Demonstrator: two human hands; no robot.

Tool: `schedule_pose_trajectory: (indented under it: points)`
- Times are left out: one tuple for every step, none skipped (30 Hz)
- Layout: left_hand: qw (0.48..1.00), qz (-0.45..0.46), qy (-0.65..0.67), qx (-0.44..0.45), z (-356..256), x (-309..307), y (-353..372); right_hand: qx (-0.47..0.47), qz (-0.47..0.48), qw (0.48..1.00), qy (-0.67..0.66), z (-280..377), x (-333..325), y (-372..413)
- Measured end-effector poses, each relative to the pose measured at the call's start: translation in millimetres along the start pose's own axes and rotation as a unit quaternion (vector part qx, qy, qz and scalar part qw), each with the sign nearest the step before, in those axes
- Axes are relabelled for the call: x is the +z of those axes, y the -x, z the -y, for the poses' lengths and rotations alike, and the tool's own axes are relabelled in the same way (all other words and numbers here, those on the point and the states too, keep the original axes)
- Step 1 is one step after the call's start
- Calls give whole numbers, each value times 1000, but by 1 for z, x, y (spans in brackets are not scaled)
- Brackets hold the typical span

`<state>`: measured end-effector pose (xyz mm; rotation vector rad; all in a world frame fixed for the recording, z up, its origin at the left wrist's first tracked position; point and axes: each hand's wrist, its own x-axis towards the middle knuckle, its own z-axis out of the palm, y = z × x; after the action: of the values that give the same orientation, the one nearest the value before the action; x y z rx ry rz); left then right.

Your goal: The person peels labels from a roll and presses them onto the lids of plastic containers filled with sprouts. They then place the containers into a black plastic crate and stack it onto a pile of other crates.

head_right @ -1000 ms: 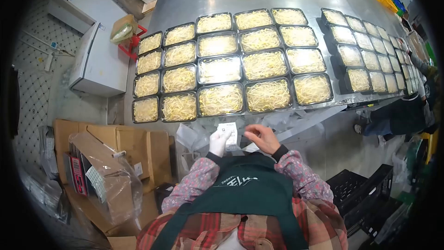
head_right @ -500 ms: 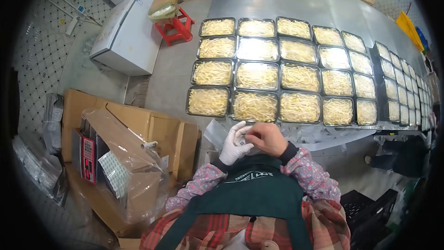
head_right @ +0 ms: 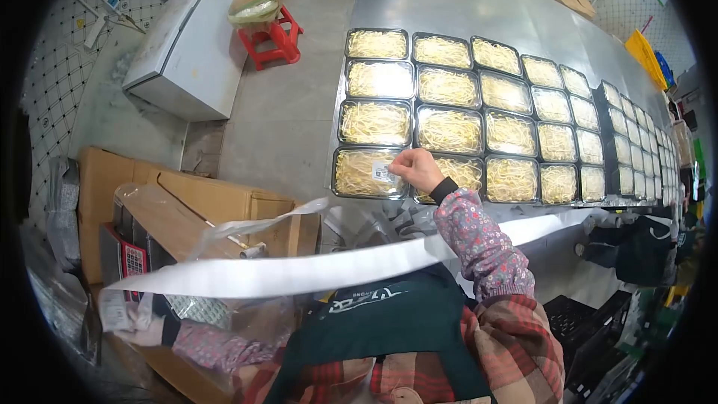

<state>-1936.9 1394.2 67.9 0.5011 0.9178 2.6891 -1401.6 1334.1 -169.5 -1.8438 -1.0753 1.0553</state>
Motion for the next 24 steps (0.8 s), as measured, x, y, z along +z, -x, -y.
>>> schedule_pose_trajectory:
  points:
    - [998,-25,-62,20,5,-13,-20,2,2,1000,12,-4,4,-6]
    - [997,25,-70,21,15,-36,-40,10,5,1000,8,-8,7,-11]
    - [992,105,-72,21,28,-62,-57,18,8,1000,3,-11,9,-15]
    - [978,197,-66,8,44,-86,-72,26,11,1000,-3,-14,12,-18]
    - [959,279,-52,-23,58,-104,-81,17,10,1000,19,-16,13,-20]
    - [944,313,2,-99,63,-85,-48,12,13,999,32,-15,14,-20]
    - [923,338,50,-178,68,-67,-14,7,16,999,44,-12,14,-19]
    - [850,398,131,-319,65,-50,7,2,20,998,57,-11,15,-19]
    - [789,489,151,-339,67,-31,32,-6,11,997,72,-11,16,-19]
    - [721,574,142,-361,83,-42,21,-15,0,996,87,-12,17,-19]
    - [703,594,136,-367,91,-41,33,-22,-10,995,101,-13,19,-18]
    - [684,615,130,-371,95,-35,51,-32,-18,992,121,-13,20,-17]
    - [664,649,49,-367,95,-30,67,-42,-25,989,141,-12,23,-16]
    - [640,679,-32,-359,95,-24,84,-54,-33,985,161,-11,25,-15]
    - [607,687,-89,-389,99,-21,104,-73,-47,976,199,-13,28,-15]
    - [572,692,-145,-416,105,-18,126,-92,-61,965,237,-18,32,-15]
    - [533,702,-180,-437,108,-8,152,-111,-74,952,275,-20,33,-15]
    - [492,710,-215,-456,112,0,177,-101,-94,944,300,-15,29,-13]
    - [477,701,-212,-486,123,-6,200,-90,-113,935,324,-7,22,-10]
    - [463,691,-210,-514,137,-16,220,-81,-132,925,348,-3,17,-8]
    - [454,669,-219,-547,148,-22,235,-89,-139,926,338,-8,15,-9]
    - [444,645,-228,-578,157,-26,248,-96,-139,943,286,4,10,0]
    - [446,626,-225,-599,164,-30,261,-64,-86,981,161,17,9,8]
    - [445,607,-220,-621,170,-33,274,-28,-33,999,34,28,8,15]
